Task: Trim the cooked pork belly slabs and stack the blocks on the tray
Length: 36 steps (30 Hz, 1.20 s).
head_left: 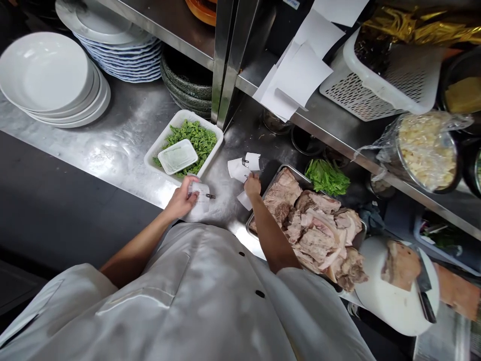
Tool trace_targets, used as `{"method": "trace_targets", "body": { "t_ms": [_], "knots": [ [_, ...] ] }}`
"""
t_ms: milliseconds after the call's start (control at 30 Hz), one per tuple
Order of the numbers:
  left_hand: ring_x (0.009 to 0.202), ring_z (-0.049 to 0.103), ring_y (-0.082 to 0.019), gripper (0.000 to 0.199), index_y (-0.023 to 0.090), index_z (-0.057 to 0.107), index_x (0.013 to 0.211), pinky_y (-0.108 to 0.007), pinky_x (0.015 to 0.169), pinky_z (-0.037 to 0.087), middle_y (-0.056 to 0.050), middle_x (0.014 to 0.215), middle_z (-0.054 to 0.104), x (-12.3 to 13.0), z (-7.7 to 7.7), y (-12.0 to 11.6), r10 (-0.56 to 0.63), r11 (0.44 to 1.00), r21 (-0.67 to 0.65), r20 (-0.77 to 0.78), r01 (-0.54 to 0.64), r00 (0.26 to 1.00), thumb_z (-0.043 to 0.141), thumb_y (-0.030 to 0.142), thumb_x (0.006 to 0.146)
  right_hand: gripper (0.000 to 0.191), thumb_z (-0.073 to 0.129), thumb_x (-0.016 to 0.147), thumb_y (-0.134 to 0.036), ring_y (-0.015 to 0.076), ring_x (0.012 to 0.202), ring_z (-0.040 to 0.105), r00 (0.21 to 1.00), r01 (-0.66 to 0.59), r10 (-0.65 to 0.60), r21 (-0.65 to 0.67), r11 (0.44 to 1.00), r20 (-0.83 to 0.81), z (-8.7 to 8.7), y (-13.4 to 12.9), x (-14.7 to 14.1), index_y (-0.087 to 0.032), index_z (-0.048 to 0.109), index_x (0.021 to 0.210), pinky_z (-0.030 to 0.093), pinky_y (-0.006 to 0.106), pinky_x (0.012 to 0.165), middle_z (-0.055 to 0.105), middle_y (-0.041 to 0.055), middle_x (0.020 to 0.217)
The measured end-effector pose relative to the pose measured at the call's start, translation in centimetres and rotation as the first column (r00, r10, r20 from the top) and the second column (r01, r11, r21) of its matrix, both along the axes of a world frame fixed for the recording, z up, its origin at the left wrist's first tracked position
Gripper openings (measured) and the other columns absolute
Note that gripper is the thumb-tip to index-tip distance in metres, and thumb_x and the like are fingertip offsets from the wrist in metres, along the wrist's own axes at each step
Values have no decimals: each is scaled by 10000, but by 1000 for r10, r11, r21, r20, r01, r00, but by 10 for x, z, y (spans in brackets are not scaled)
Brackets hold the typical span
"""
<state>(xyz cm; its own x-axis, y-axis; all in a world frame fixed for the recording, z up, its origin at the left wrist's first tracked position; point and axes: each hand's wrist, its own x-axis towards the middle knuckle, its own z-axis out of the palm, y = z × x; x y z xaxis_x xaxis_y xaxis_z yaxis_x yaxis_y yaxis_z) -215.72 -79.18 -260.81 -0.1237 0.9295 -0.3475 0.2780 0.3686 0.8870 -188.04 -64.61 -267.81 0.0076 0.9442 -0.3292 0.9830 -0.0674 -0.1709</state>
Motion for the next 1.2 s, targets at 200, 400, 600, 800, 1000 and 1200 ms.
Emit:
{"method": "trace_targets", "body": {
  "t_ms": [200,400,600,800,1000,1200],
  "knots": [
    [566,500,-175,389,183,729,650,-289,530,349,-57,609,623,6,-23,4,98,962,-271,361,4,927,625,531,789,250,441,1020,-133,236,1015,644,974,-199,213,172,965,-70,6,-25,-6,-140,686,1071,484,323,877,681,171,1140],
    [457,503,-159,584,168,651,669,-277,433,351,-50,564,609,21,-18,14,409,751,-651,589,110,697,676,743,767,314,455,1071,-262,212,834,592,685,-620,695,326,713,-217,20,-98,-13,-251,667,839,487,318,795,614,60,759],
    [659,598,-182,359,170,656,739,-285,636,465,-29,690,665,23,-24,16,292,922,-373,498,-103,817,880,377,551,246,520,1017,-174,276,1110,609,664,-676,728,279,682,-171,11,-60,-10,-212,721,1154,522,384,965,670,143,1303],
    [675,549,-188,602,200,649,1248,-287,663,402,22,750,637,10,-11,10,147,983,-130,102,-133,984,760,217,656,534,429,964,-27,342,1317,478,861,-508,505,111,854,53,-5,57,-41,-150,615,1449,464,507,1051,306,174,1707],
    [595,475,-172,287,198,783,974,-298,626,376,-6,675,632,13,-14,7,45,991,-131,220,-16,974,676,276,719,366,421,1034,-131,299,1128,597,870,-486,484,9,874,92,15,54,-57,-138,740,1213,476,425,961,695,205,1184],
    [569,468,-170,443,208,570,573,-302,558,359,-24,565,538,34,-36,13,274,927,-342,347,-151,897,592,578,816,231,533,1025,-199,264,975,646,630,-751,762,129,647,-150,56,-85,-50,-248,758,1041,527,365,852,720,112,992]
  ]
}}
